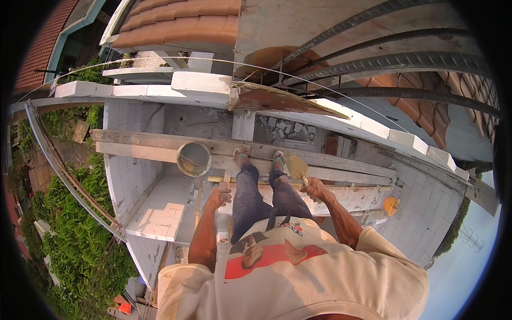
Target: The person scoops wet cement from a bucket using a trowel and applies it to the joints of a white block wall. They smooth the cement into the gaps between the blocks and along the top edge of the wall, working on a rooftop construction site.
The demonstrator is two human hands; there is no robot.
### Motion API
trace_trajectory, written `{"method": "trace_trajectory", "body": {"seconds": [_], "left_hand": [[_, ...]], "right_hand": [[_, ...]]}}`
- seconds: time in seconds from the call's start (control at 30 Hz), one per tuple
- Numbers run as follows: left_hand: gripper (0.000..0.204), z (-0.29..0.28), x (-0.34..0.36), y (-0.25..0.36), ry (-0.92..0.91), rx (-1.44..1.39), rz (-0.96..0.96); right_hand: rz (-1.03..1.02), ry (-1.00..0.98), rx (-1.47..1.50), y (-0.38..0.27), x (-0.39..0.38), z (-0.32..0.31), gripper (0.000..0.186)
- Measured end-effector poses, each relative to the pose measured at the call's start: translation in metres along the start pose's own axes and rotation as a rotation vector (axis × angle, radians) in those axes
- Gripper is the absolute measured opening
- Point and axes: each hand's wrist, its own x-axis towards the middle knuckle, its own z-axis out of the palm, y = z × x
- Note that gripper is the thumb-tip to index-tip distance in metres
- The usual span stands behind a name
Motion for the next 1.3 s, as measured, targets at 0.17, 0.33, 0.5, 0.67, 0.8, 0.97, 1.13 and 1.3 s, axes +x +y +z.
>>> {"method": "trace_trajectory", "body": {"seconds": [0.17, 0.33, 0.5, 0.67, 0.8, 0.97, 1.13, 1.3], "left_hand": [[0.015, -0.014, -0.017, 0.037, 0.044, 0.244, 0.240], [0.012, -0.004, -0.017, 0.044, 0.018, 0.395, 0.205], [0.016, 0.011, -0.007, 0.063, -0.051, 0.503, 0.233], [0.041, 0.084, -0.019, 0.110, 0.058, 0.765, 0.284], [0.047, 0.165, -0.030, 0.156, -0.065, 1.095, 0.407], [0.056, 0.214, -0.017, 0.190, -0.222, 1.049, 0.548], [0.063, 0.271, 0.007, 0.219, -0.221, 1.074, 0.433], [0.066, 0.310, 0.018, 0.220, -0.227, 1.094, 0.431]], "right_hand": [[-0.010, 0.063, 0.100, 0.032, -0.009, -0.006, 0.034], [-0.023, 0.204, 0.182, 0.100, -0.007, 0.018, 0.031], [0.142, 0.141, 0.399, 0.148, -0.027, 0.038, 0.034], [0.165, 0.225, 0.580, 0.222, -0.018, 0.089, 0.038], [0.291, 0.277, 0.667, 0.268, -0.043, 0.133, 0.056], [0.355, 0.299, 0.890, 0.288, -0.074, 0.125, 0.053], [0.354, 0.296, 1.085, 0.307, -0.059, 0.155, 0.050], [0.319, 0.386, 1.172, 0.315, -0.055, 0.139, 0.042]]}}
